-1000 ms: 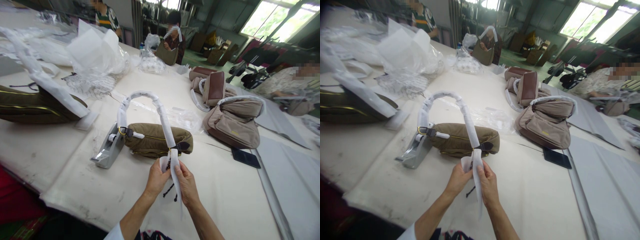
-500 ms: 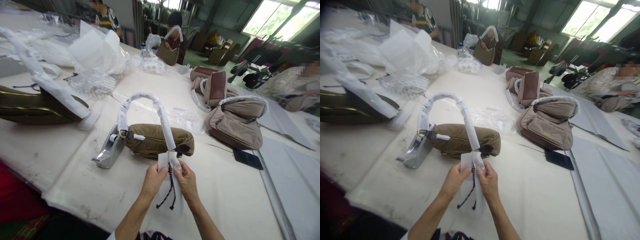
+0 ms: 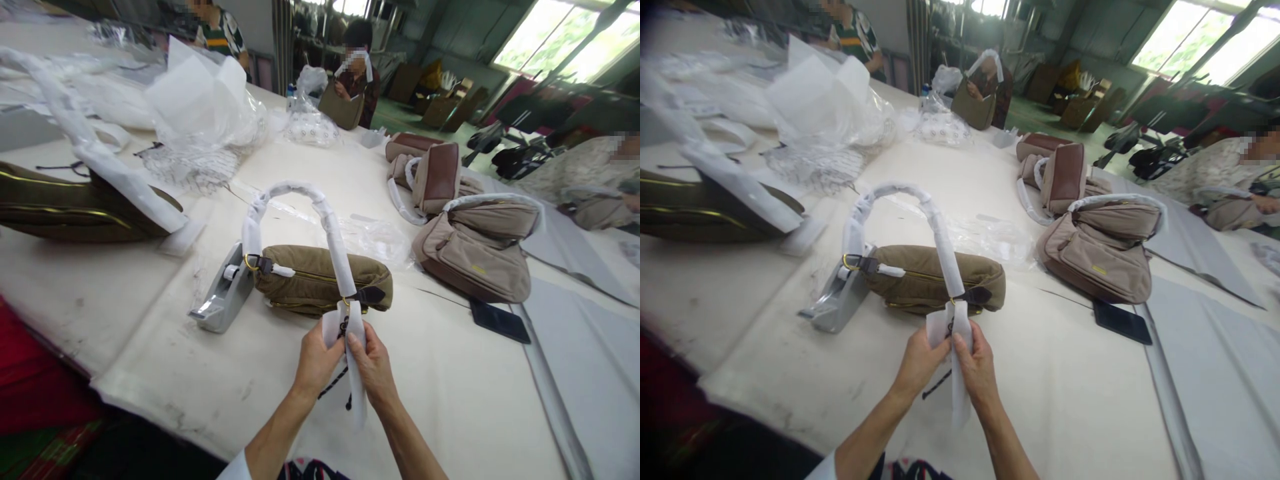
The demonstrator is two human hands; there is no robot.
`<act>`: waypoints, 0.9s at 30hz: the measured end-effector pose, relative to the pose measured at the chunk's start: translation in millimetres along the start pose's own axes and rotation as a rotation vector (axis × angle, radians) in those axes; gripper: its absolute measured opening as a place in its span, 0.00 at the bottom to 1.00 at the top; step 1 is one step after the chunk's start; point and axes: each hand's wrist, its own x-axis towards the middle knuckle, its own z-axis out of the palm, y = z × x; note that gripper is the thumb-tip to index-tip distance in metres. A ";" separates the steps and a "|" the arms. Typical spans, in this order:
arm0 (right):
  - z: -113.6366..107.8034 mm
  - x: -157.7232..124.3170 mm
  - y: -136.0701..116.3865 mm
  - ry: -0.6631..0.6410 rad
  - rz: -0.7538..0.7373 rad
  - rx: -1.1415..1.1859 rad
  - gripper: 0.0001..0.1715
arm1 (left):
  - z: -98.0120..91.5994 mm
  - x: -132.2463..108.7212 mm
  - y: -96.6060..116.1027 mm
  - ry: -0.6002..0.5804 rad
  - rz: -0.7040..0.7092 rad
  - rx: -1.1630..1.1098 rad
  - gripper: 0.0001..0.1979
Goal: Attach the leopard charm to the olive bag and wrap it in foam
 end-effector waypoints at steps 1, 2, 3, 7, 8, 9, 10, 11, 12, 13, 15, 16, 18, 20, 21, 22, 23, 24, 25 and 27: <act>-0.6 0.2 0.4 -0.004 -0.001 -0.002 0.23 | 0.6 -0.5 0.0 -0.007 0.011 -0.007 0.13; -1.4 0.7 0.6 -0.009 -0.004 0.004 0.23 | 1.0 -0.7 -0.3 -0.027 0.005 -0.031 0.13; -2.3 1.3 0.8 -0.013 -0.008 0.015 0.23 | 1.3 -0.7 -1.0 -0.057 -0.010 -0.069 0.14; -4.8 2.4 0.0 -0.047 0.001 0.058 0.24 | 2.5 1.9 -7.3 -0.175 -0.068 -0.253 0.17; -4.8 2.1 -0.5 -0.068 0.013 0.068 0.24 | 2.9 2.5 -8.7 -0.179 -0.067 -0.259 0.17; -4.5 1.7 -1.3 -0.090 0.025 0.078 0.24 | 3.4 3.0 -9.3 -0.168 -0.058 -0.236 0.16; -4.1 1.2 -2.3 -0.111 0.035 0.087 0.24 | 3.8 3.1 -9.3 -0.145 -0.044 -0.189 0.15; -3.8 0.8 -3.3 -0.124 0.041 0.094 0.24 | 3.9 2.9 -8.5 -0.114 -0.027 -0.131 0.14; -3.7 0.6 -4.4 -0.128 0.046 0.098 0.23 | 3.7 2.4 -7.3 -0.083 -0.010 -0.075 0.13; -3.9 0.6 -5.5 -0.124 0.049 0.098 0.23 | 3.2 1.7 -5.9 -0.062 0.010 -0.035 0.13; -5.1 1.3 -7.1 -0.105 0.051 0.097 0.22 | 1.4 0.0 -4.1 -0.074 0.033 -0.040 0.13; -5.9 1.9 -7.7 -0.096 0.050 0.097 0.21 | 0.4 -0.9 -4.3 -0.095 0.030 -0.079 0.14; -7.0 3.4 -8.2 -0.086 0.041 0.099 0.20 | -1.0 -2.4 -7.1 -0.117 -0.001 -0.184 0.14; -6.6 4.7 -8.7 -0.079 0.033 0.104 0.20 | -1.1 -3.8 -10.8 -0.087 -0.045 -0.288 0.14; -5.9 5.1 -9.1 -0.080 0.035 0.107 0.20 | -0.7 -4.5 -12.1 -0.062 -0.060 -0.326 0.14; -5.1 5.5 -9.6 -0.081 0.037 0.112 0.20 | -0.3 -5.4 -12.6 -0.040 -0.066 -0.352 0.14; -4.3 5.7 -10.4 -0.081 0.040 0.116 0.21 | -0.1 -6.3 -12.4 -0.020 -0.061 -0.360 0.14; -3.6 5.9 -11.2 -0.082 0.043 0.118 0.21 | -0.2 -7.3 -11.7 -0.008 -0.044 -0.356 0.14; -3.3 5.9 -12.0 -0.081 0.045 0.119 0.21 | -0.6 -8.2 -10.9 -0.010 -0.022 -0.355 0.13; -3.5 5.6 -13.5 -0.075 0.054 0.131 0.20 | -1.7 -9.7 -11.0 -0.067 -0.005 -0.434 0.14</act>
